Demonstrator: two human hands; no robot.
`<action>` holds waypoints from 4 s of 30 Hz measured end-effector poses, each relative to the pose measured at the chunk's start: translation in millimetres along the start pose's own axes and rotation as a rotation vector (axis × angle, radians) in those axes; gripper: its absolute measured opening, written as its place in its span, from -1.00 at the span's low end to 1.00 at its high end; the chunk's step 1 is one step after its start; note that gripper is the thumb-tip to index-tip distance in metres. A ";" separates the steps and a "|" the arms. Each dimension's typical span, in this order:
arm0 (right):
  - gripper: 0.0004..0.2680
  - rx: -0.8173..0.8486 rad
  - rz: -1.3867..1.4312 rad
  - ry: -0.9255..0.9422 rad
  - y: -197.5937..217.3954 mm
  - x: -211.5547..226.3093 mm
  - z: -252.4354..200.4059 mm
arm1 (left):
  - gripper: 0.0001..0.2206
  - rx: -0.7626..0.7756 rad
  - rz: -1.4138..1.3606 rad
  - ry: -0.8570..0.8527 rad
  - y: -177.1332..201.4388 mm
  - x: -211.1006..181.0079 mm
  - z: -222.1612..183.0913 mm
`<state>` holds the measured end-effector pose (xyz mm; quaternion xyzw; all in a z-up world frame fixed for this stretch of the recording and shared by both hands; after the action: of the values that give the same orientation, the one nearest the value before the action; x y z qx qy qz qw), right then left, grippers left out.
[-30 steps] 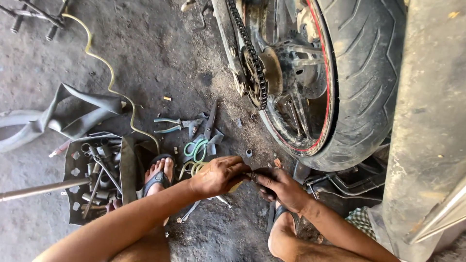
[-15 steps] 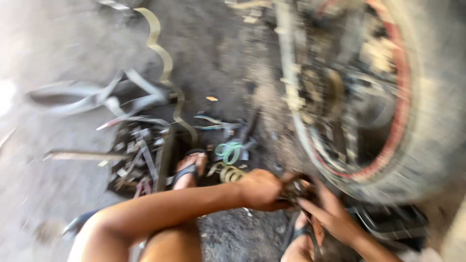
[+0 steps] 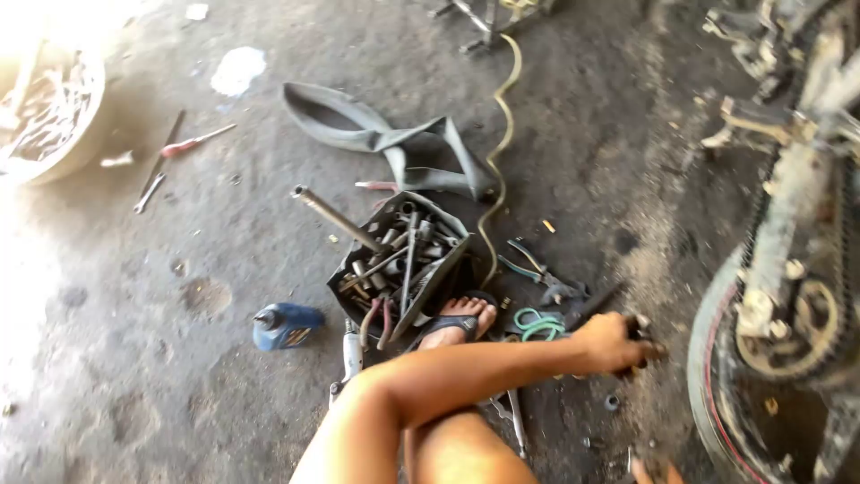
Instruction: Repairing a motorcycle tire by inspecting the rim and inner tube.
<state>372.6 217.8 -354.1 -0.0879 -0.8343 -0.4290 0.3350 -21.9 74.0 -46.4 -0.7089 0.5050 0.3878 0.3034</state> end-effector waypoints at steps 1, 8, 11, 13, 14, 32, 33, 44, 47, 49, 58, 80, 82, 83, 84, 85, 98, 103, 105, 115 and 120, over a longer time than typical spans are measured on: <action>-0.66 -0.049 -0.027 0.012 -8.4 40.4 28.1 | -0.63 -0.003 0.092 -0.035 3.2 -6.3 -6.6; -0.58 0.215 0.558 0.377 -16.4 447.3 -21.9 | -0.69 -0.137 0.328 -0.041 57.2 16.0 12.8; -0.67 0.214 0.468 0.278 -36.7 436.1 8.3 | -0.77 -0.157 0.099 0.039 78.9 17.0 7.1; -0.62 0.282 0.463 0.171 -44.2 444.4 2.3 | -0.66 -0.187 0.049 0.044 88.9 20.2 4.3; -0.62 0.285 0.455 0.167 -41.0 448.7 -4.5 | -0.66 -0.186 0.041 0.046 89.5 26.4 9.7; -0.80 0.035 -0.247 0.238 13.1 405.0 8.1 | -0.64 -0.100 0.792 -0.701 8.4 18.0 91.5; -0.77 0.132 -0.231 0.175 9.2 400.1 12.3 | -0.71 -0.031 0.930 -0.750 -5.0 25.2 97.4; -0.80 0.047 -0.325 0.109 14.1 412.3 6.3 | -0.62 0.002 1.556 -0.513 -7.0 34.6 57.7; -0.79 0.086 -0.240 0.190 4.3 426.0 12.0 | -0.73 -0.044 1.412 -0.377 22.9 23.6 35.7; -0.72 0.155 -0.050 0.281 -4.5 418.1 34.7 | -0.63 -0.011 1.279 -0.263 37.4 33.1 29.9; -0.79 0.106 -0.366 0.755 -128.6 469.1 94.2 | -0.70 0.671 1.168 -0.262 -52.9 142.0 15.4; -0.76 -0.337 -0.403 0.547 -53.4 427.9 -17.5 | -0.58 -0.009 1.672 -1.119 -47.2 223.7 -37.0; -0.69 -0.472 -0.366 0.408 -11.6 395.2 -50.7 | -0.60 0.283 1.765 -0.714 -27.1 229.5 -14.7; -0.69 -0.495 -0.365 0.370 0.4 377.2 -67.4 | -0.60 0.320 1.770 -0.746 -27.5 218.4 -9.9; -0.74 -0.367 -0.232 0.091 4.2 337.3 -75.5 | -0.62 0.399 1.701 -0.479 -14.8 219.4 5.2; -0.79 -0.223 -0.091 -0.164 -2.4 302.2 -89.0 | -0.63 0.449 1.617 -0.193 3.1 224.1 13.3; -0.76 -0.059 -0.342 0.073 -81.9 210.4 -197.2 | -0.70 0.470 1.762 -0.133 0.8 102.7 21.4; -0.75 -0.077 -0.008 0.059 -77.2 255.5 -191.5 | -0.58 0.569 1.146 0.385 -56.2 26.0 -44.8; -0.75 0.019 -0.010 -0.002 -104.0 229.0 -193.0 | -0.54 0.471 1.299 0.218 -58.0 62.4 -33.6; -0.80 0.117 1.114 -0.439 -58.4 287.0 -211.4 | -0.42 0.500 1.303 0.026 -42.9 120.4 -15.6; -0.80 0.448 0.804 -0.488 -103.6 297.2 -240.8 | -0.56 0.391 1.212 0.004 -17.3 108.8 4.6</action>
<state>218.3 -74.4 -135.5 -0.4249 -0.8598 -0.0446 0.2797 14.0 30.8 -141.2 -0.2296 0.8786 0.3898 0.1531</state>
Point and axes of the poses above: each hand's wrist, its own z-axis towards the middle knuckle, its own y-axis out of the back of the hand, x = y × z, the point moved 9 cm from there along z, towards the middle knuckle, and after that the axes turned 3 degrees about z, right-handed, at the moved point
